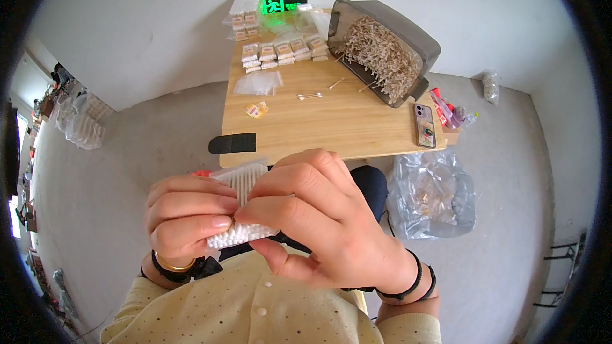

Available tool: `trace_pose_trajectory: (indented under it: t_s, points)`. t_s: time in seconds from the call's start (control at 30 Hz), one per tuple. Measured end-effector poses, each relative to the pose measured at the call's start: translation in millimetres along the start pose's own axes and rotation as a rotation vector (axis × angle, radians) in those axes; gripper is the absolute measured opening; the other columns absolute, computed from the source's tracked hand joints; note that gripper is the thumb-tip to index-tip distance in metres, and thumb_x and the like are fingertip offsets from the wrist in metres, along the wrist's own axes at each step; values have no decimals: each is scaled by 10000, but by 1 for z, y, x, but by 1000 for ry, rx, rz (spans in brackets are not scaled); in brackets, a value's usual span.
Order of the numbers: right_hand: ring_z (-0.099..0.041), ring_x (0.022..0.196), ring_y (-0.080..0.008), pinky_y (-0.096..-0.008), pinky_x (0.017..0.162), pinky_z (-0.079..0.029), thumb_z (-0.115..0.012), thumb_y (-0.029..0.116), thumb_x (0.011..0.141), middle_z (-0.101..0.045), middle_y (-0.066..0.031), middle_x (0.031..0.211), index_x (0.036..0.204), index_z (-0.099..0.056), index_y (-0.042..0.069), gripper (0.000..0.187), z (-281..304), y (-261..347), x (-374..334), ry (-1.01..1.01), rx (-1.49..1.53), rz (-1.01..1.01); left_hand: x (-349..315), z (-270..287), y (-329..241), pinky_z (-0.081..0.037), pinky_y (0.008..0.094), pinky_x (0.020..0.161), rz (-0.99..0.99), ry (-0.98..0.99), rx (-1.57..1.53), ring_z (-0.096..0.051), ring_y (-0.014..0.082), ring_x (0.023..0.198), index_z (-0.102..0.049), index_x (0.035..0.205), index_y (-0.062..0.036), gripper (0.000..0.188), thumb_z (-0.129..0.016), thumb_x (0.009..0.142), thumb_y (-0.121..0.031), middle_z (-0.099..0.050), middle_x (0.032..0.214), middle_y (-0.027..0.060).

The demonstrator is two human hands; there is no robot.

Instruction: Packaging cotton swabs into small plastic bags.

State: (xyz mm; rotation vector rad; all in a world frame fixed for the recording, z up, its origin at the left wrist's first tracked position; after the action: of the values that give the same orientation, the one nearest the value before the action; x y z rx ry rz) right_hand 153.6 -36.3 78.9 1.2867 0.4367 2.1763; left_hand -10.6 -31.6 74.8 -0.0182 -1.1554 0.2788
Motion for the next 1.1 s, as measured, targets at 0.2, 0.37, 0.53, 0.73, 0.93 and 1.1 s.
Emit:
trace_pose_trajectory:
  t_s: [0.2, 0.37, 0.53, 0.73, 0.93, 1.1]
  points:
    - [-583, 903, -261, -381, 809, -459, -774, 4, 662, -647, -39, 995, 1064, -712, 103, 419, 5, -7, -2, 32, 21, -1, -2, -8, 13, -592, 309, 664, 168, 57, -220, -727, 230, 818, -675, 1014, -70, 316, -876, 772, -104, -725, 951, 76]
    - [-585, 890, -259, -377, 803, -445, -784, 17, 652, -636, -38, 955, 1023, -701, 106, 390, 6, -12, -5, 12, 33, -38, -3, -16, 24, -612, 379, 771, 241, 217, -324, -672, 244, 855, -674, 1006, -55, 312, -863, 817, -216, -701, 936, 105]
    - [-584, 888, -258, -375, 811, -436, -791, 22, 642, -628, -38, 939, 1004, -683, 106, 387, 3, -17, -5, 36, 161, -53, -3, -21, 28, -519, 328, 706, 361, 177, -514, -658, 223, 811, -707, 987, -78, 327, -845, 691, -59, -707, 932, 64]
    - [-574, 881, -257, -367, 812, -430, -781, 10, 630, -610, -33, 927, 994, -668, 107, 393, -1, -19, -8, 73, 255, -52, -5, -26, 28, -516, 325, 687, 369, 192, -596, -655, 221, 795, -710, 958, -78, 304, -842, 686, -52, -689, 910, 57]
    - [-541, 837, -254, -356, 789, -412, -759, 15, 609, -590, -28, 899, 942, -642, 115, 367, -4, -21, -10, 90, 292, -54, -4, -32, 26, -516, 326, 674, 355, 210, -599, -663, 214, 791, -709, 959, -82, 284, -826, 700, -61, -693, 906, 46]
    - [-522, 794, -236, -342, 762, -395, -720, 2, 580, -566, -12, 830, 902, -633, 121, 354, -1, -25, -11, 61, 278, -83, -3, -37, 26, -522, 323, 680, 345, 240, -610, -675, 217, 793, -712, 977, -76, 282, -834, 722, -83, -704, 917, 51]
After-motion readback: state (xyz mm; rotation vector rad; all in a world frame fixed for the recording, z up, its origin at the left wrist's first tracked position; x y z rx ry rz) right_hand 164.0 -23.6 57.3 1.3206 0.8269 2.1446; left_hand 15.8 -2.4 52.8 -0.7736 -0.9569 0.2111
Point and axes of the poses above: each hand's wrist, its own x-axis towards the middle knuckle, its own z-axis out of the back of the hand, y = z × x, the point moved 7 cm from there along x, towards the middle knuckle
